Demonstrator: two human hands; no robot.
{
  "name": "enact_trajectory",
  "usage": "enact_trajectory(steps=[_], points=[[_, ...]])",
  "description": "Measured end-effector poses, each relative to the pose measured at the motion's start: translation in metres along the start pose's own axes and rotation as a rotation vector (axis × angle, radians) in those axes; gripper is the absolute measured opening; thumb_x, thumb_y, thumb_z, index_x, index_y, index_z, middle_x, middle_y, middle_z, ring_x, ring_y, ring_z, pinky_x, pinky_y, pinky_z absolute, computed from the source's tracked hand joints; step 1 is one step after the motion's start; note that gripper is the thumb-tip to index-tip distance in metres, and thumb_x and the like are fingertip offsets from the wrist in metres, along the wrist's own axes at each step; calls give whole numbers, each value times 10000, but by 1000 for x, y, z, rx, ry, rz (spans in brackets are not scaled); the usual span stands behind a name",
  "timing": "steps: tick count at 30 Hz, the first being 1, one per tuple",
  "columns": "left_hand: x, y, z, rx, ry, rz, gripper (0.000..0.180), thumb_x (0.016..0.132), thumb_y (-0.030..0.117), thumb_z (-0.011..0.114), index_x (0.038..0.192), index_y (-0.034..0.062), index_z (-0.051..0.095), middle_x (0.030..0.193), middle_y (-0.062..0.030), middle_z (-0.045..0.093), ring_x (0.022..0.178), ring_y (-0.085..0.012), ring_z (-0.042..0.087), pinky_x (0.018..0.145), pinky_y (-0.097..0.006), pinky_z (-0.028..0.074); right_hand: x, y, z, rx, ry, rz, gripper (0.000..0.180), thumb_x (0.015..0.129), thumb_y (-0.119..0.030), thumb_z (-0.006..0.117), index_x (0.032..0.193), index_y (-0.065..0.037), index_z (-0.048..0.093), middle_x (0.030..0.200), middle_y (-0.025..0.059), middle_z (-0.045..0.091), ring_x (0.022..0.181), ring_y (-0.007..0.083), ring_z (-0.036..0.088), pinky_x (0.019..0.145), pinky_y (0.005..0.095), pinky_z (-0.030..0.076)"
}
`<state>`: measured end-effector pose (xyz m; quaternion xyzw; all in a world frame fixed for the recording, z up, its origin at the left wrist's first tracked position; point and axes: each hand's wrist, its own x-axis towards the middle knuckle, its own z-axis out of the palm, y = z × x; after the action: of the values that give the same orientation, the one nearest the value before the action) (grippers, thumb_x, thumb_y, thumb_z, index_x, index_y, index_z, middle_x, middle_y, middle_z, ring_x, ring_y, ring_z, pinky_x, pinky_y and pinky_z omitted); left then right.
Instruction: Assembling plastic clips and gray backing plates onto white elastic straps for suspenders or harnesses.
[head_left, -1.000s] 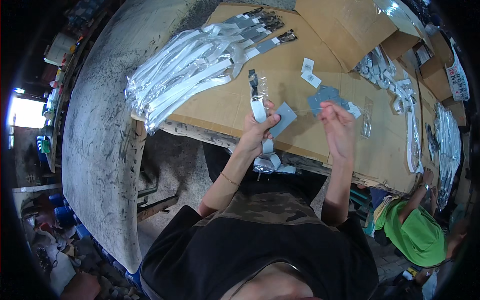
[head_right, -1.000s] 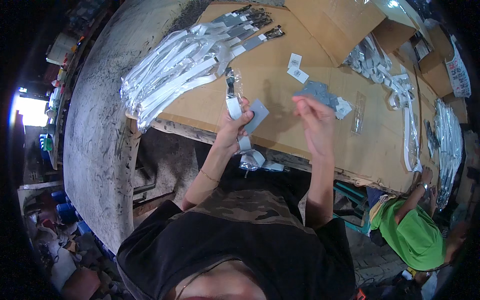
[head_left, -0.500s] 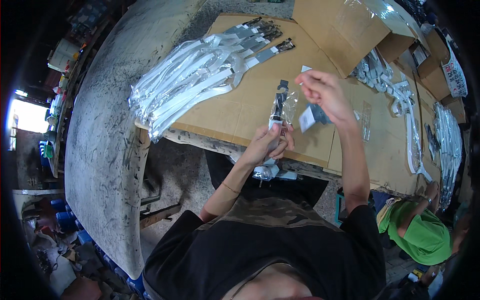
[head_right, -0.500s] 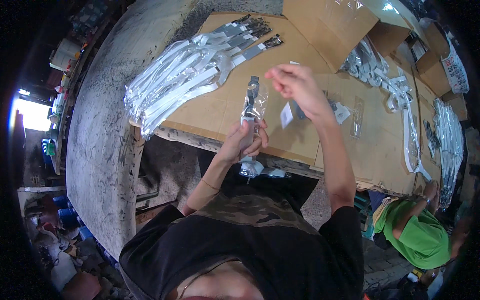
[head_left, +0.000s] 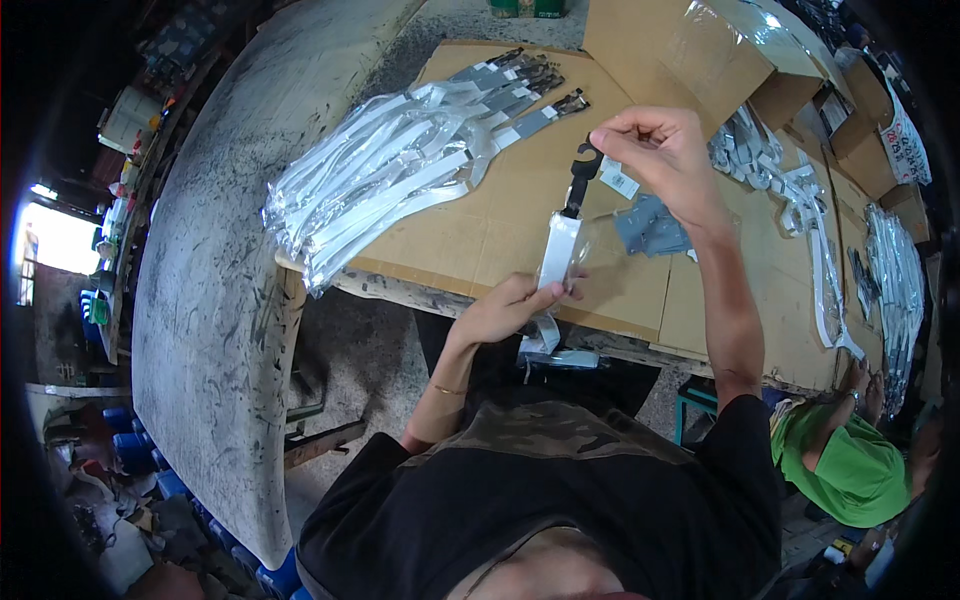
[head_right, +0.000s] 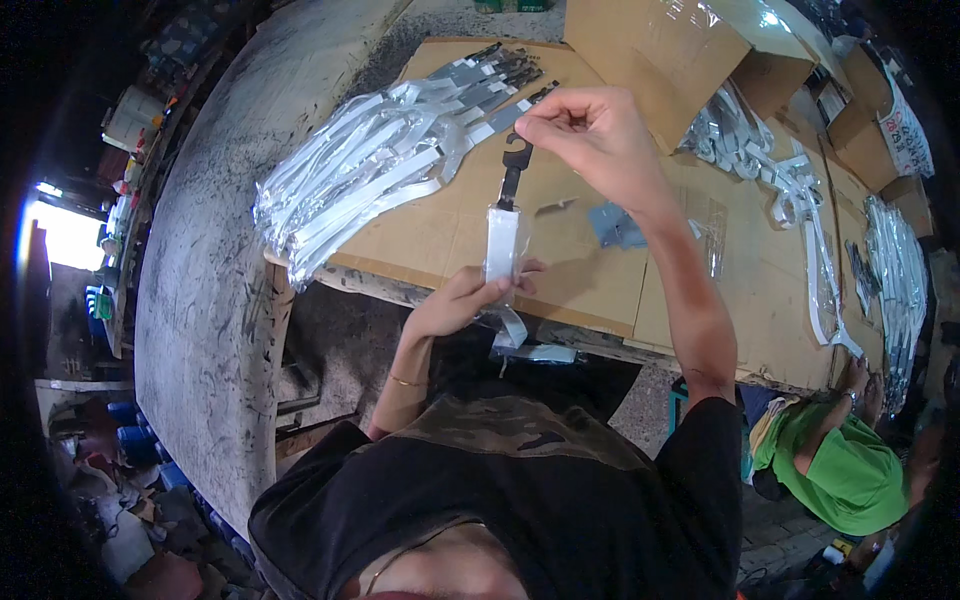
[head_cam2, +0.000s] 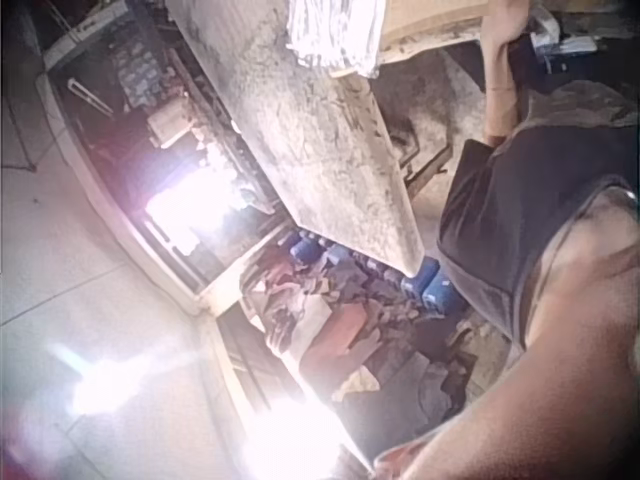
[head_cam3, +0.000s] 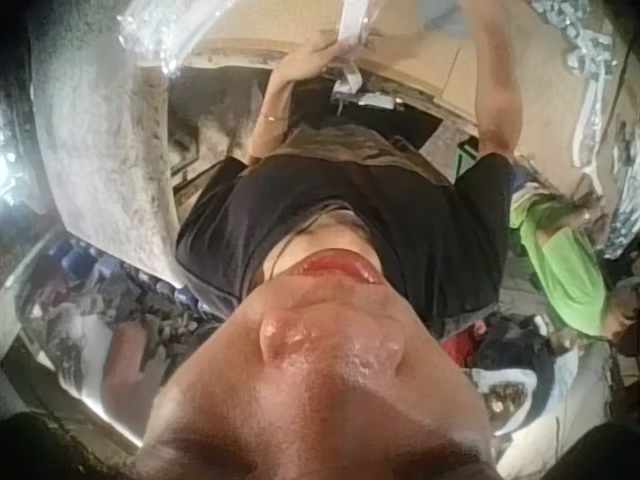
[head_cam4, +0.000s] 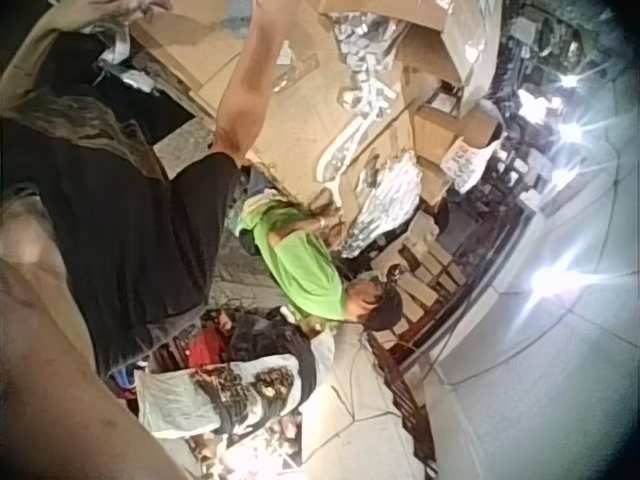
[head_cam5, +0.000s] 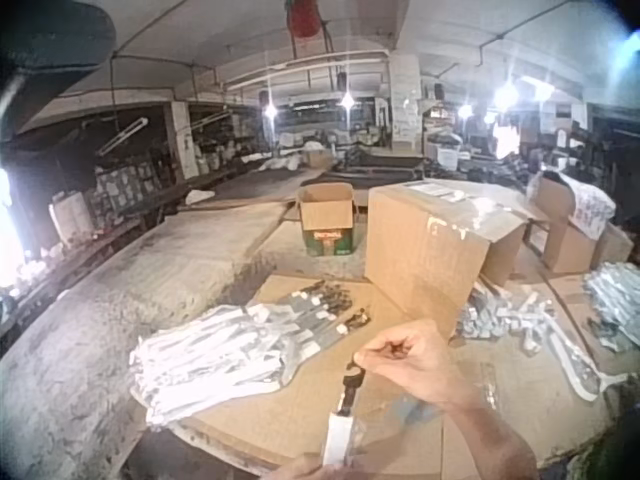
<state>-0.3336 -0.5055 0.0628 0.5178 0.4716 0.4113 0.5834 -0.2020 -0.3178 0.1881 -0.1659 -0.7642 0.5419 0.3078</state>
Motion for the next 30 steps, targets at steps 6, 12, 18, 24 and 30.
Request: enact_trajectory(steps=[6,12,18,24,30], points=[[7,12,-17,70,343,524,858,786,340,736,1418,13,256,1350,-203,429,1318,-274,352,1091,-385,250,0,-20,13,-8,-92,-39,122,843,-99,666,854,21,688,624,-44,548,549,6,415,469,182,295],[52,92,-20,-82,344,584,332,994,232,434,1207,-19,472,741,-83,626,566,-123,605,575,-240,471,9,-34,21,66,-63,-174,117,862,-84,644,839,26,677,610,-56,525,544,-3,399,464,180,287],[29,54,-6,-45,309,372,335,995,256,429,996,-45,576,774,-85,630,645,-135,602,629,-254,468,16,-43,7,-100,88,-258,111,848,-84,663,834,25,674,582,-85,461,539,-12,338,468,190,251],[15,56,11,-22,457,435,232,983,161,451,961,-26,588,870,-92,621,741,-132,591,691,-266,459,15,-41,6,-125,72,-222,111,849,-86,662,826,22,673,589,-83,470,549,-15,343,472,186,248],[12,58,0,-10,420,369,237,988,154,440,990,-40,576,807,-75,608,720,-125,572,676,-258,449,20,-36,7,-69,78,-243,107,860,-78,645,835,25,659,606,-80,478,557,-14,345,479,185,252]])
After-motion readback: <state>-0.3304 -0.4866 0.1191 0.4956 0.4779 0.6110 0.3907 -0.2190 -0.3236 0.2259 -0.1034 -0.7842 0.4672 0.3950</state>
